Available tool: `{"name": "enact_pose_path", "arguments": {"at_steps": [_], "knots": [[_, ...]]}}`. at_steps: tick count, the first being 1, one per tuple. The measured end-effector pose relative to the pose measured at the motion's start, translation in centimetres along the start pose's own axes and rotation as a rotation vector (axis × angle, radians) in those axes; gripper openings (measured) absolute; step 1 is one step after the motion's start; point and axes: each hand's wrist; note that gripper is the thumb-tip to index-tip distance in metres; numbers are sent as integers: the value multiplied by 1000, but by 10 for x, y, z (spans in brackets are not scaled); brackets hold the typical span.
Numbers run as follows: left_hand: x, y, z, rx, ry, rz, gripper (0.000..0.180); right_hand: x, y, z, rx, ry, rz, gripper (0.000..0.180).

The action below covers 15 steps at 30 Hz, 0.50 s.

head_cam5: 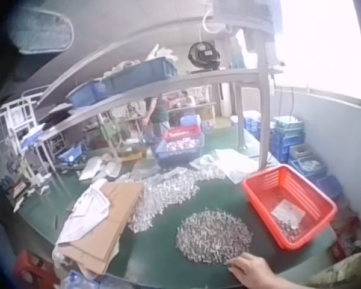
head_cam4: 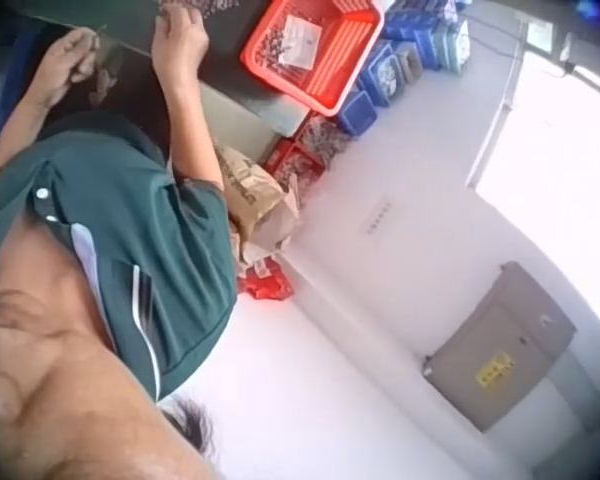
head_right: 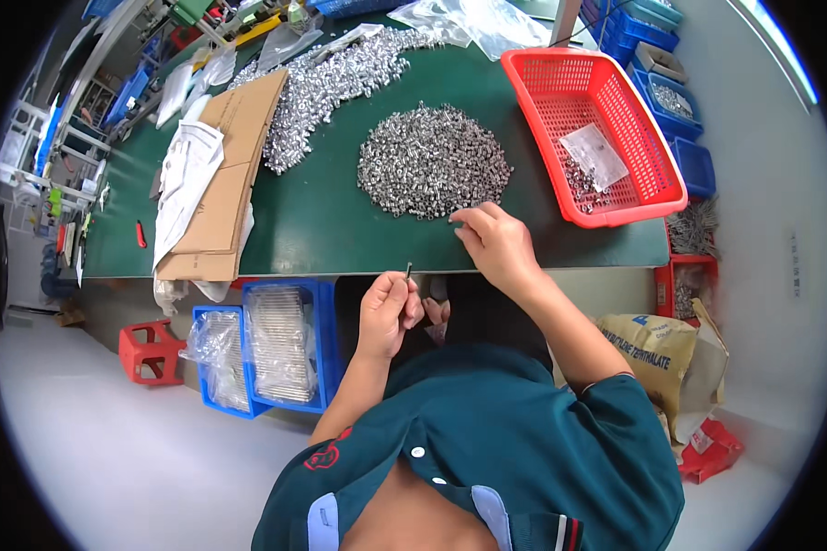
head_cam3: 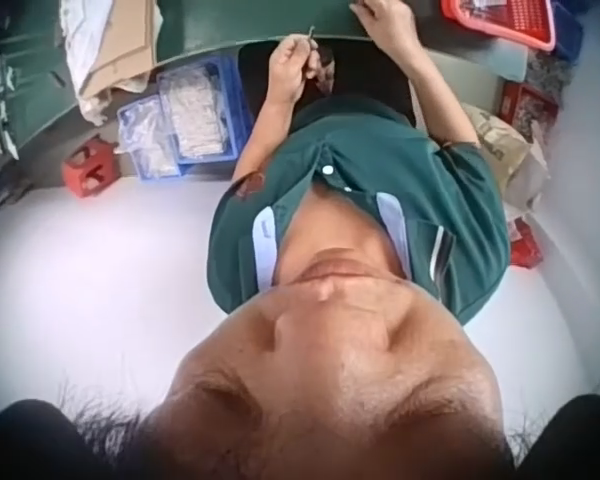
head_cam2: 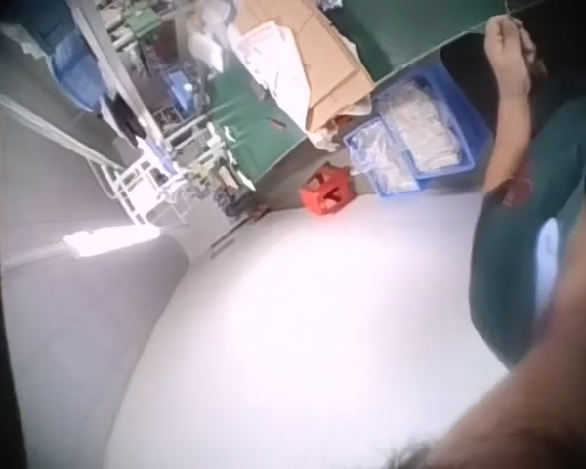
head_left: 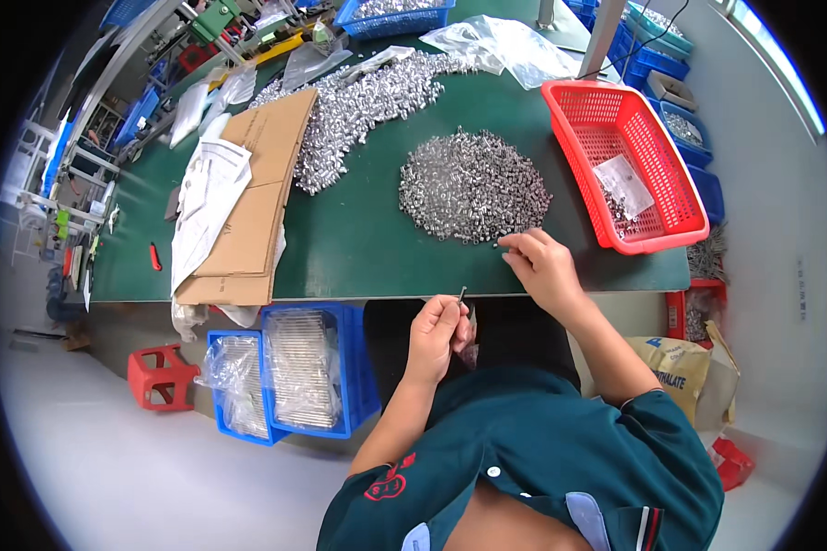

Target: The recorder is sitting at a workbench and manually inserting small metal pins into plastic housings, then placing finished parts into a basket.

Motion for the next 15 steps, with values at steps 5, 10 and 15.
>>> {"name": "enact_pose_path", "arguments": {"at_steps": [5, 10, 15], "knots": [[6, -8, 2, -30, 42, -8, 20, -2, -2, 6, 8, -205, -135, 13], [16, -10, -4, -22, 72, -17, 21, 0, -6, 7, 17, -221, -180, 6], [10, -1, 2, 5, 69, -20, 17, 2, -8, 2, 38, 27, -93, 6]]}}
Point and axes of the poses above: each hand's wrist, its own y-axis towards the middle knuckle, its own z-axis out of the palm, x = y × z, and after that the axes turned 4 degrees about -z, right-handed
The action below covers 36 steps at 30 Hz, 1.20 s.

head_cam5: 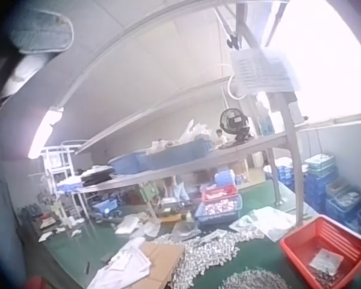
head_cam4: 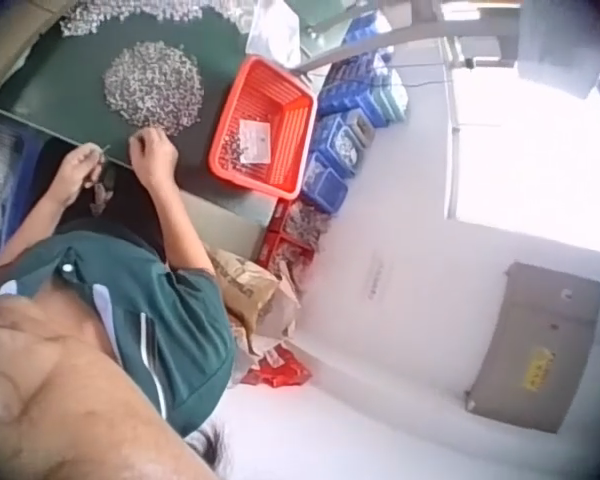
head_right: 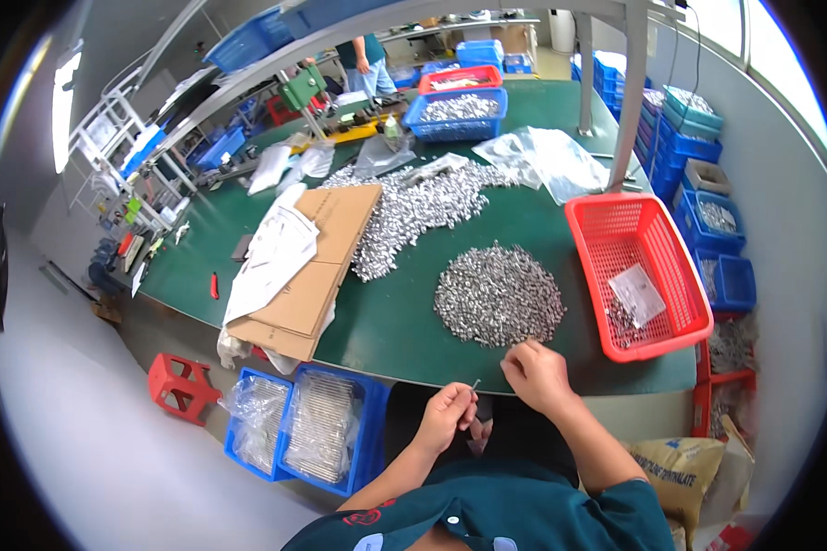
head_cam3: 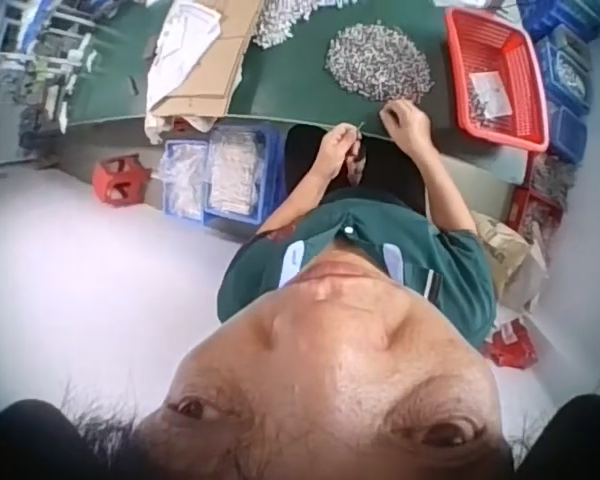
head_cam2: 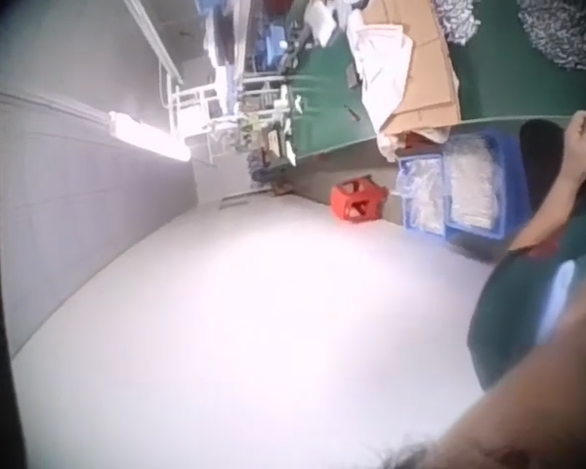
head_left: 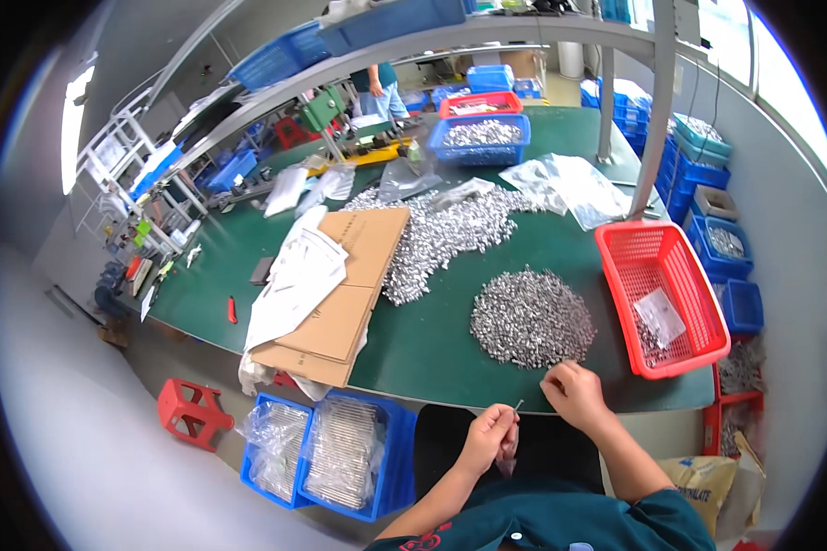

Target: The recorder is sitting at a workbench and manually inserting small metal pins into plastic housings, then placing finished parts into a basket.

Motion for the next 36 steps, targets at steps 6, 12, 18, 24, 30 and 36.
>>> {"name": "enact_pose_path", "arguments": {"at_steps": [6, 12, 18, 24, 30, 36], "knots": [[-1, 5, 4, 0, 188, 7, 15, 17, -5, -3, 284, 961, 556, 12], [0, 1, 1, 9, 219, 56, 15, 21, -10, 0, 232, 1107, 656, 8], [-12, -4, 4, 20, 327, 100, 13, 26, -8, 6, 168, 1073, 619, 7], [-9, -8, 5, 26, 393, 157, 13, 22, -15, 2, 224, 1249, 739, 5], [-13, -22, 13, -13, 622, 352, 12, 26, -23, -8, 384, 1433, 796, 4], [-6, -13, 3, 18, 418, 205, 13, 42, -20, -4, 285, 1333, 738, 6]]}}
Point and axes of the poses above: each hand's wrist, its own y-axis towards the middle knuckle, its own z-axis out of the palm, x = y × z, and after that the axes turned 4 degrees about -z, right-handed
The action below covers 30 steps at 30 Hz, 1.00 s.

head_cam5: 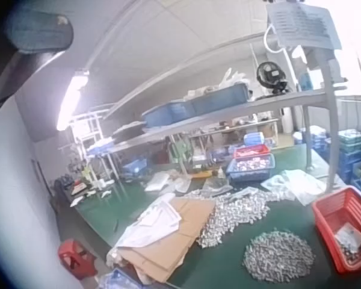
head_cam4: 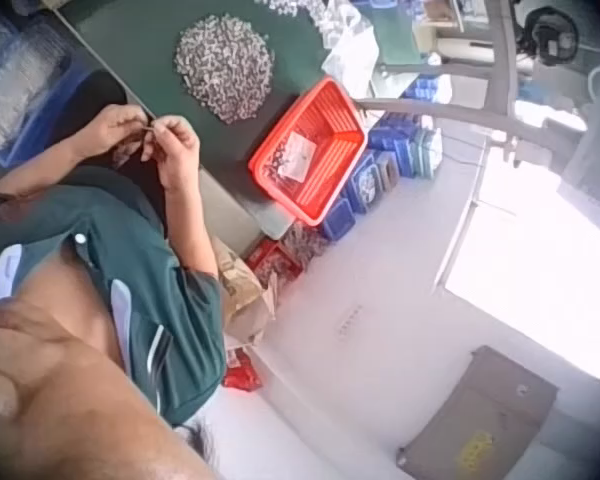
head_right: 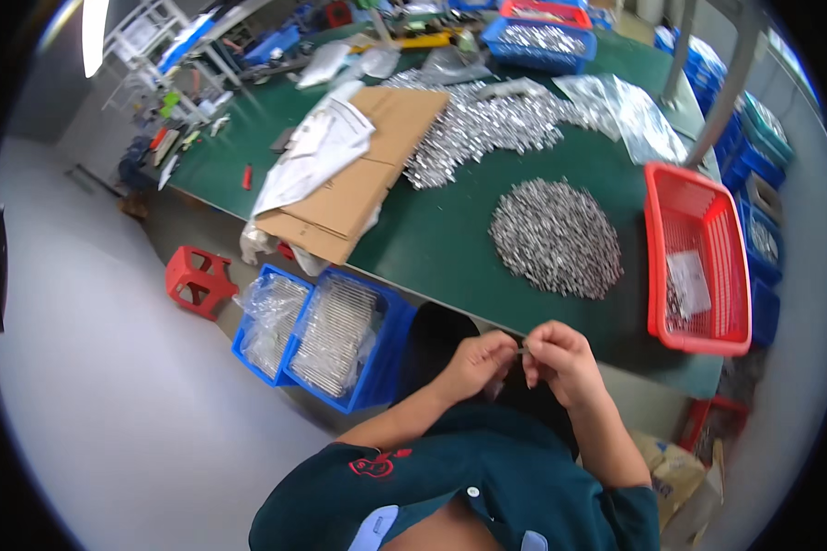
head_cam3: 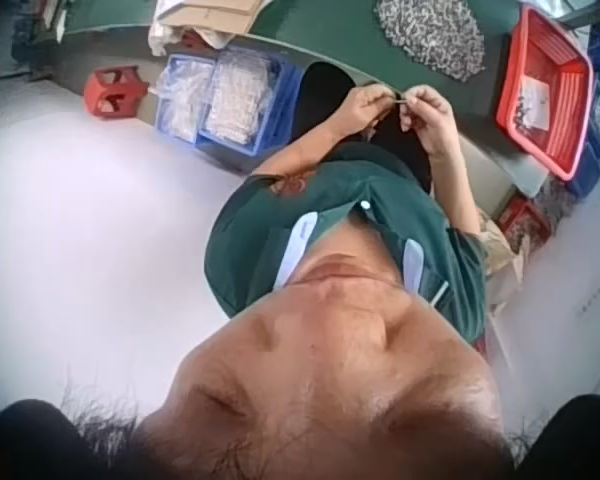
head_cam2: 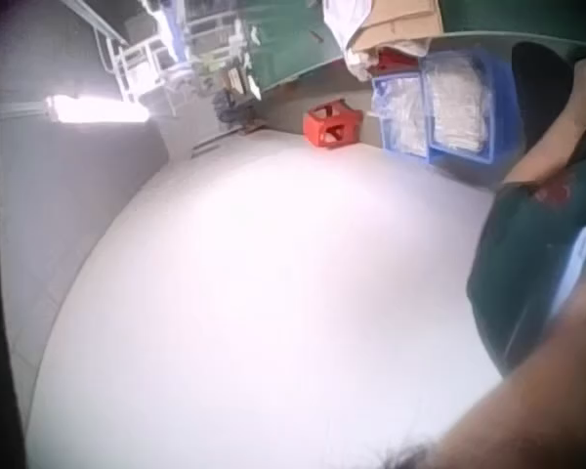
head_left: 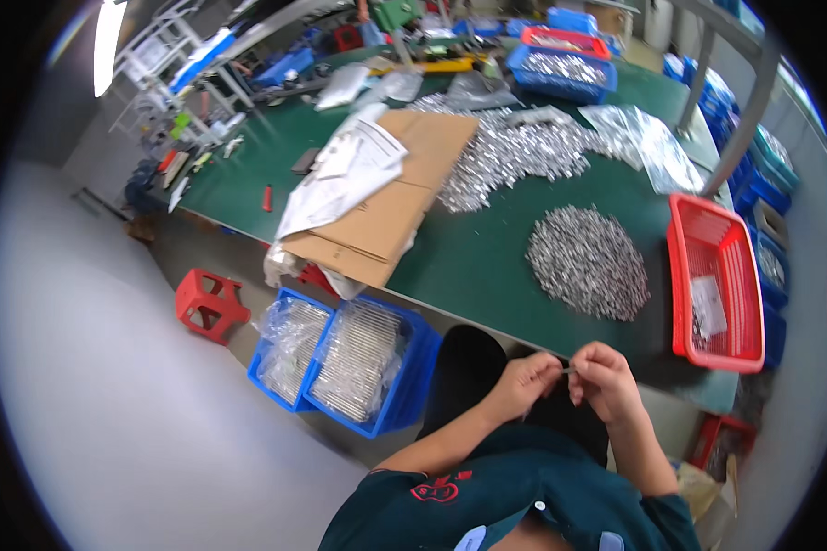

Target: The recorder is sitting at a workbench and manually inserting small metal pins into plastic housings, then placing finished parts into a basket.

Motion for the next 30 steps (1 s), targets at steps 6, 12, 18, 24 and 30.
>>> {"name": "enact_pose_path", "arguments": {"at_steps": [6, 12, 18, 24, 30], "knots": [[-12, 0, -4, -36, 15, 14, 16, -8, 11, -2, 128, 192, 167, 9], [-4, 11, 0, 18, -138, -61, 15, 4, 10, -11, -37, 31, 35, 14], [4, 5, -5, -14, -254, -151, 17, 7, 16, -27, -315, -938, -554, 10], [10, 5, -6, -32, -379, -183, 18, 8, 36, -43, -401, -1432, -735, 16], [10, 5, -11, -39, -371, -173, 21, 6, 49, -35, -364, -1573, -791, 17]]}}
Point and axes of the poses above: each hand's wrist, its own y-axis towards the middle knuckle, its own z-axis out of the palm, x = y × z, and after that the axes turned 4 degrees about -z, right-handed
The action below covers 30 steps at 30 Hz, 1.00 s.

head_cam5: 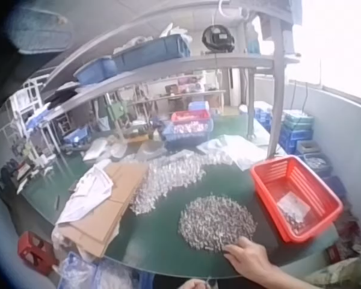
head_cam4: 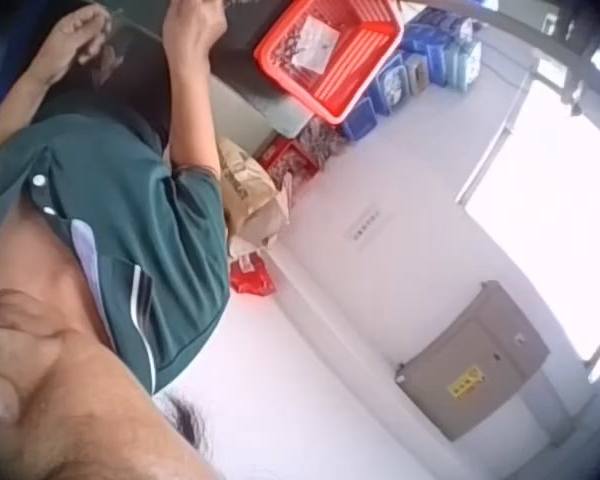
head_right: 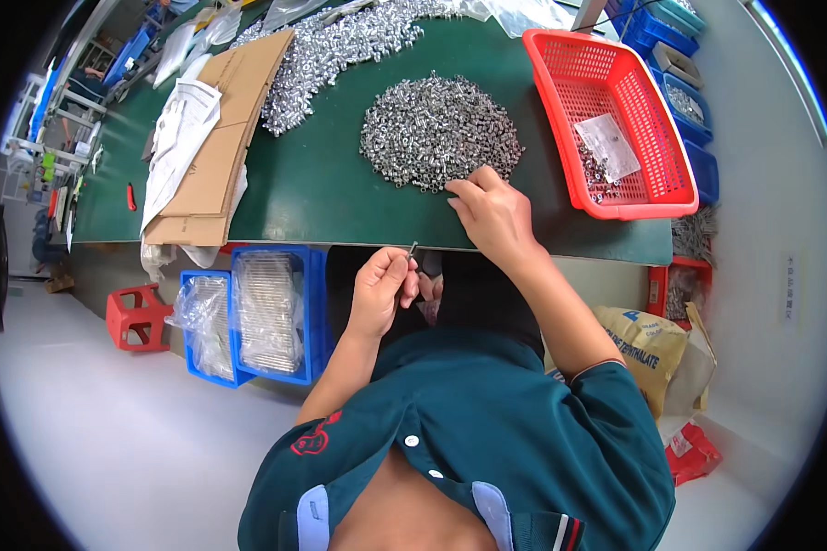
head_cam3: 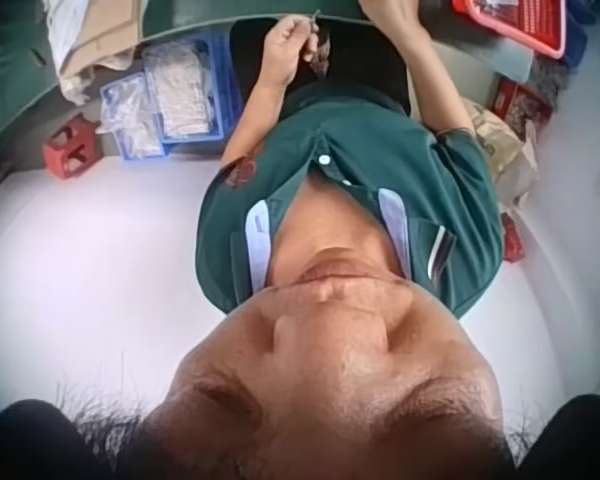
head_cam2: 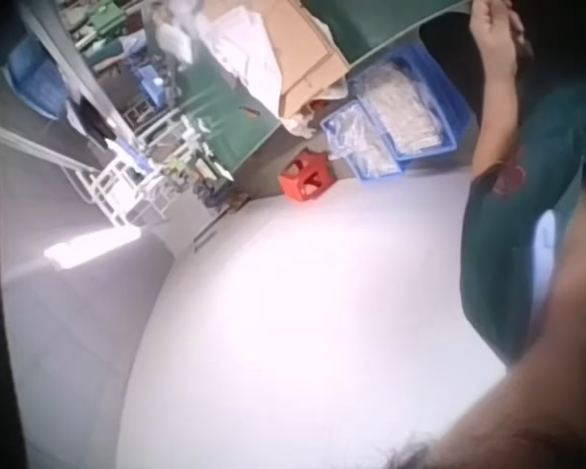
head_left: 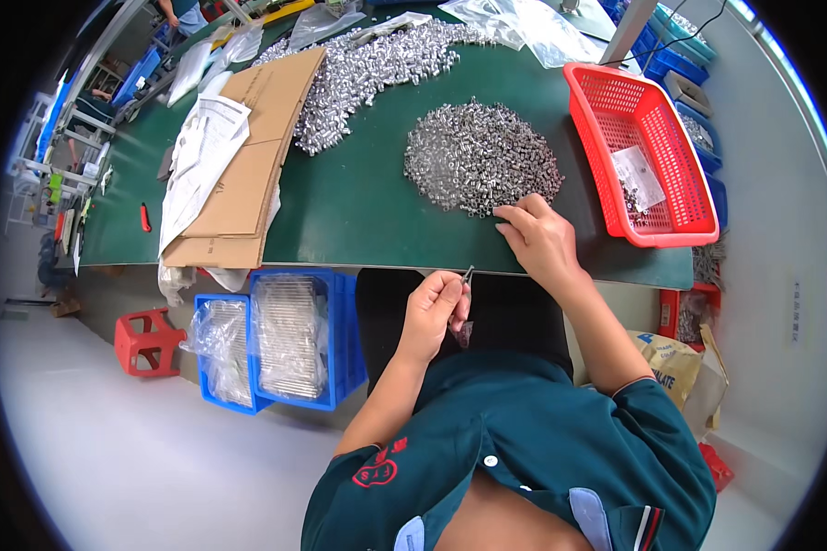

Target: The recorder is sitting at a workbench and manually inserting small metal pins into plastic housings, then placing finished parts into a basket.

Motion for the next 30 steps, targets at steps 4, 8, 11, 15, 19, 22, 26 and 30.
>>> {"name": "enact_pose_path", "arguments": {"at_steps": [4, 8, 11, 15, 19, 22, 26, 30], "knots": [[-1, 1, 0, -4, 6, 11, 21, -4, 1, 0, -9, -9, -35, 13], [-1, 2, -2, -10, 8, 3, 21, -3, 1, 0, -2, 13, -16, 12], [0, 2, -1, -19, 9, 4, 21, -1, 1, 0, 5, -8, -2, 11], [2, 3, -1, -18, 10, -1, 20, -6, -1, 4, -4, -32, -75, 13], [2, 3, 0, -24, 28, 13, 19, -2, -7, 2, 47, 52, -31, 9], [3, 4, 1, -43, 86, 23, 18, 11, -14, -2, 212, 928, 517, 7], [6, 1, 4, -51, 146, 40, 17, 24, -20, -11, 393, 1477, 834, 10], [5, -1, 5, -50, 174, 46, 16, 25, -23, -9, 410, 1574, 879, 9]]}}
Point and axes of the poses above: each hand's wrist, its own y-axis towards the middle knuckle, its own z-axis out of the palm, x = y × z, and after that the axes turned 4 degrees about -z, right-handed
